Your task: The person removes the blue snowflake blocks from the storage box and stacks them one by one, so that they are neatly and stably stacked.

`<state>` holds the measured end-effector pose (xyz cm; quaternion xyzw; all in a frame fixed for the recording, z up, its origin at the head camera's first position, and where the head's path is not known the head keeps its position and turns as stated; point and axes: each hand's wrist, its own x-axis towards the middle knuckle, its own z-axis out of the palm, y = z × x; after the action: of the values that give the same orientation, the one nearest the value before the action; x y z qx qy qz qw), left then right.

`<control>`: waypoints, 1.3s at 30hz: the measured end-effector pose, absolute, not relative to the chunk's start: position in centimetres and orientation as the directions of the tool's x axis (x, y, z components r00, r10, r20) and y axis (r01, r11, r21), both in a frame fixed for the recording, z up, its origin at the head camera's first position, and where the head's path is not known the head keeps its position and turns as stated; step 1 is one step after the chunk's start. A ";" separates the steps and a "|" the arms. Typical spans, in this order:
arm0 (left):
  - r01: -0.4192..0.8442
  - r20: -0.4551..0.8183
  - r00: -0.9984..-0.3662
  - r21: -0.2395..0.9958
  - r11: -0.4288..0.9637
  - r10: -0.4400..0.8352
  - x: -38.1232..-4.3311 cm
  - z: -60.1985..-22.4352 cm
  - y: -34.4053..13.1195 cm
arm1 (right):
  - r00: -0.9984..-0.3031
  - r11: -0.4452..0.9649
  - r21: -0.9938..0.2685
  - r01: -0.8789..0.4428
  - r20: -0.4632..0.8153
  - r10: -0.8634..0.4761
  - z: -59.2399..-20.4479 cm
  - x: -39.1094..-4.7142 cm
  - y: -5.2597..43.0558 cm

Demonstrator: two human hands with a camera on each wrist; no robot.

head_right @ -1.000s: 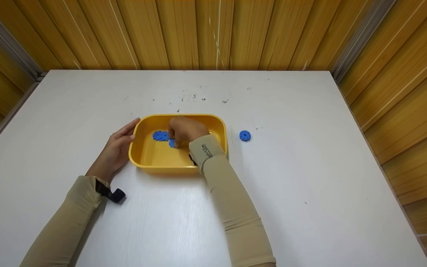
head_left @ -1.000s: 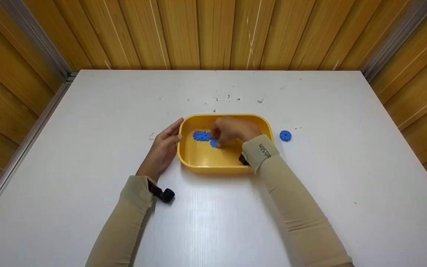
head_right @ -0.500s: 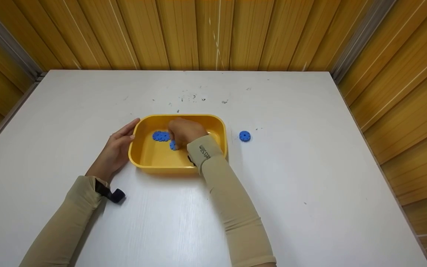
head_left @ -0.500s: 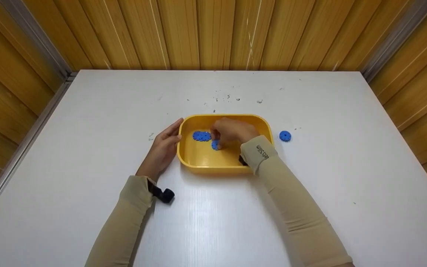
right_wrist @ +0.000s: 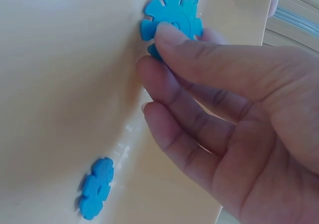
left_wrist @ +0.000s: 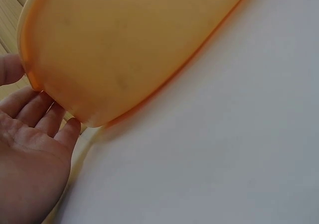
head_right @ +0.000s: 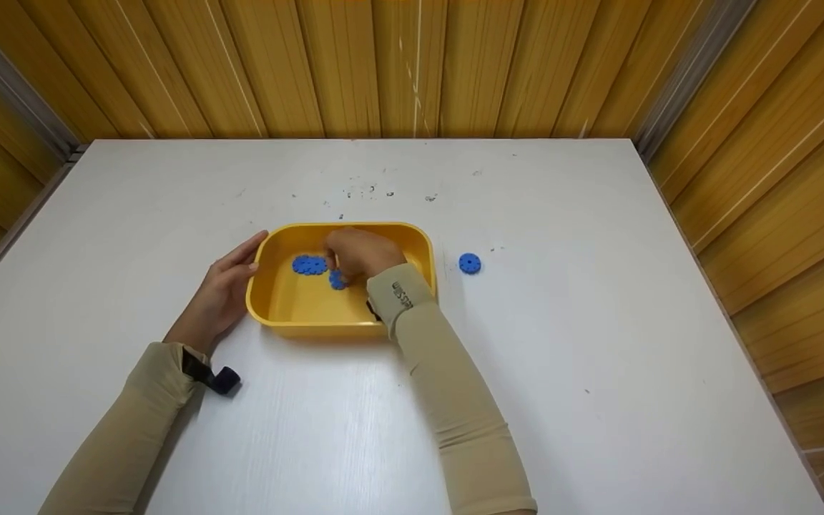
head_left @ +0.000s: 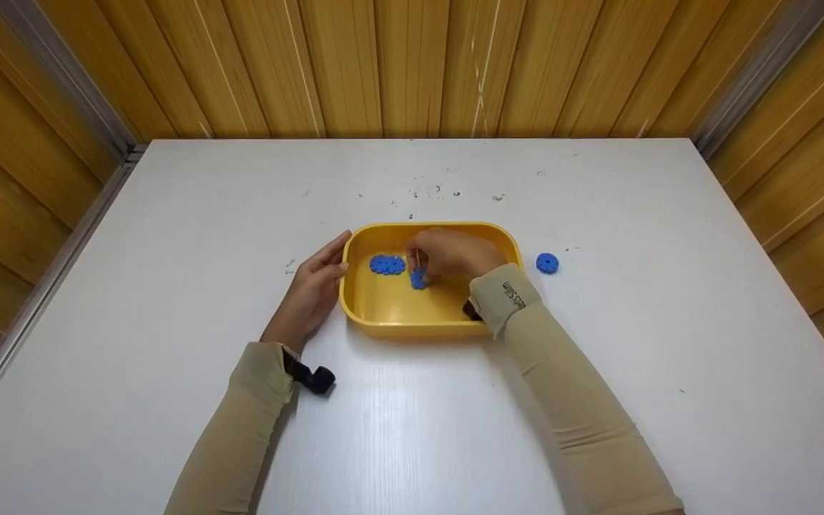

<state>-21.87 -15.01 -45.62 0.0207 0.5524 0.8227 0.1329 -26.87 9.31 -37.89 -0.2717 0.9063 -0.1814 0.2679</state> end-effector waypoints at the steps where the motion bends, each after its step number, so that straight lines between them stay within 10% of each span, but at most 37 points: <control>1: -0.195 -0.112 -0.964 0.914 -0.357 0.240 -21.9 -45.6 -15.0 | -0.708 0.785 -0.478 -0.394 -0.386 -0.591 -37.9 -26.9 9.4; 39: -0.162 -0.082 -0.972 0.915 -0.369 0.222 -21.5 -45.6 -15.8 | -0.743 0.730 -0.527 -0.435 -0.248 -0.622 -33.6 -26.6 13.5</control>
<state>-21.47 -15.82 -45.59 0.0273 0.5496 0.8269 0.1161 -26.63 13.50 -33.58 -0.2914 0.9063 -0.2237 0.2089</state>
